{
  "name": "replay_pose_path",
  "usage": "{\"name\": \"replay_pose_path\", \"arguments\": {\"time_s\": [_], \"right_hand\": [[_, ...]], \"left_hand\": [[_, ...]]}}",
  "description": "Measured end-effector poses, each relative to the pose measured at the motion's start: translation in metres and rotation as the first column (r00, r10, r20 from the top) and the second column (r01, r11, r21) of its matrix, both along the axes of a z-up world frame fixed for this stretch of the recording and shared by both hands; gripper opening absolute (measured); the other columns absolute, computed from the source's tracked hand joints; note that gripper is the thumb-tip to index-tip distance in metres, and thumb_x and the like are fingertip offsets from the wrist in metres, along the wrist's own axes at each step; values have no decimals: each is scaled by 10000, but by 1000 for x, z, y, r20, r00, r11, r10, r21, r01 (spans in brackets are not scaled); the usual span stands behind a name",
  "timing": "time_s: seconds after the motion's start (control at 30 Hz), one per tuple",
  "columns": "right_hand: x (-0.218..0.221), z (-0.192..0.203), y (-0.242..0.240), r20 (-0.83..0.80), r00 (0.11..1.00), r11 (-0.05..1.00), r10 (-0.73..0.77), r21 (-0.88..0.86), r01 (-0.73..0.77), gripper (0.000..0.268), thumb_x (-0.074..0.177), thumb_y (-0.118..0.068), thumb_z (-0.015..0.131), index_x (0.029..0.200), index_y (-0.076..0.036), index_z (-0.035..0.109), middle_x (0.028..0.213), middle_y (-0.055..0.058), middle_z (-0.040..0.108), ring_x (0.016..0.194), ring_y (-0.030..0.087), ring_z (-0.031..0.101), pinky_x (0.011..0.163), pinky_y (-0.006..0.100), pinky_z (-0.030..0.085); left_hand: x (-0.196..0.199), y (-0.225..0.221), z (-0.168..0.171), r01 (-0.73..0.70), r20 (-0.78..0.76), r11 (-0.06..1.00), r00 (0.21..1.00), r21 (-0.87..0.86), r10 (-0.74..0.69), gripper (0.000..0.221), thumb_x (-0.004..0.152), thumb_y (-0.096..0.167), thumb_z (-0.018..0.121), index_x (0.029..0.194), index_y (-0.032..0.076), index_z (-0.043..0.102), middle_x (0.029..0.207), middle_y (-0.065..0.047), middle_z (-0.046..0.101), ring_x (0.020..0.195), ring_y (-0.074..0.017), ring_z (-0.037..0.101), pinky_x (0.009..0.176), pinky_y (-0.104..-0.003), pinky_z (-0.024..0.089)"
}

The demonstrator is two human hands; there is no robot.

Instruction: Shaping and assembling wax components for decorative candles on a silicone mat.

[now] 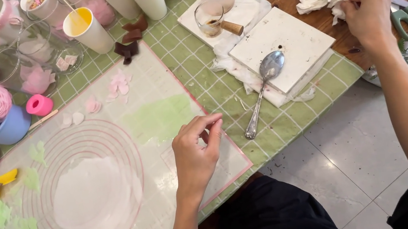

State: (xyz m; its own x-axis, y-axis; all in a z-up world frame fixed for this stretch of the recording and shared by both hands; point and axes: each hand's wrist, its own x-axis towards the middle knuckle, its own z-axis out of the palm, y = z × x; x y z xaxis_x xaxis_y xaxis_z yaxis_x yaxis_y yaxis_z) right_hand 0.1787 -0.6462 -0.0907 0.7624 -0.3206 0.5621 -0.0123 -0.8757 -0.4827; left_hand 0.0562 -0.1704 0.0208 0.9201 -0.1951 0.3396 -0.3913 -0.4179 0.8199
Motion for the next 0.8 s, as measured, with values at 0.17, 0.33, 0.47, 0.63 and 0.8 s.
{"name": "replay_pose_path", "arguments": {"time_s": [0.17, 0.33, 0.47, 0.63, 0.8], "right_hand": [[-10, 24, -4, -253, 963, 969, 91, 246, -27, 531, 878, -62, 844, 1383, -30, 683, 1118, 157, 735, 915, 208, 672, 791, 349, 550], [-12, 25, -34, -176, 932, 827, 318, 532, -182, 614, 842, -77, 790, 1432, -10, 632, 1228, 61, 723, 1058, 135, 698, 924, 273, 568], [-12, 20, -44, -196, 936, 870, 291, 462, -174, 549, 895, -102, 845, 1380, 66, 652, 1198, 113, 725, 1047, 161, 690, 897, 299, 568], [-20, 38, -16, -236, 947, 946, 219, 290, -146, 404, 938, -109, 868, 1226, 92, 666, 1127, 152, 733, 1017, 197, 710, 883, 312, 574], [-20, 33, -30, -147, 939, 891, 311, 388, -235, 334, 947, -59, 788, 1212, 96, 655, 1130, 117, 737, 1043, 150, 728, 917, 280, 603]], "left_hand": [[-2, 4, 0, -12, 4, 1000, 1000, 23, 12, 115, 900, 92, 732, 1003, 71, 780, 848, -20, 763, 604, -126, 566, 659, -283, 492], [-2, 9, -2, -10, -2, 1000, 1000, 12, 10, 111, 901, 92, 731, 999, 70, 777, 838, -21, 758, 593, -123, 580, 669, -284, 493], [-3, 11, -2, -14, -2, 1000, 1000, 5, 14, 115, 895, 92, 734, 999, 70, 777, 843, -22, 760, 596, -127, 576, 658, -283, 489], [-3, 13, -3, -12, -11, 1000, 1000, -5, 12, 117, 901, 94, 731, 1006, 66, 773, 846, -24, 759, 592, -126, 576, 671, -281, 494], [-2, 15, -4, -26, -14, 1000, 1000, -16, 25, 118, 901, 96, 731, 1006, 69, 776, 869, -24, 770, 608, -129, 577, 652, -283, 499]]}}
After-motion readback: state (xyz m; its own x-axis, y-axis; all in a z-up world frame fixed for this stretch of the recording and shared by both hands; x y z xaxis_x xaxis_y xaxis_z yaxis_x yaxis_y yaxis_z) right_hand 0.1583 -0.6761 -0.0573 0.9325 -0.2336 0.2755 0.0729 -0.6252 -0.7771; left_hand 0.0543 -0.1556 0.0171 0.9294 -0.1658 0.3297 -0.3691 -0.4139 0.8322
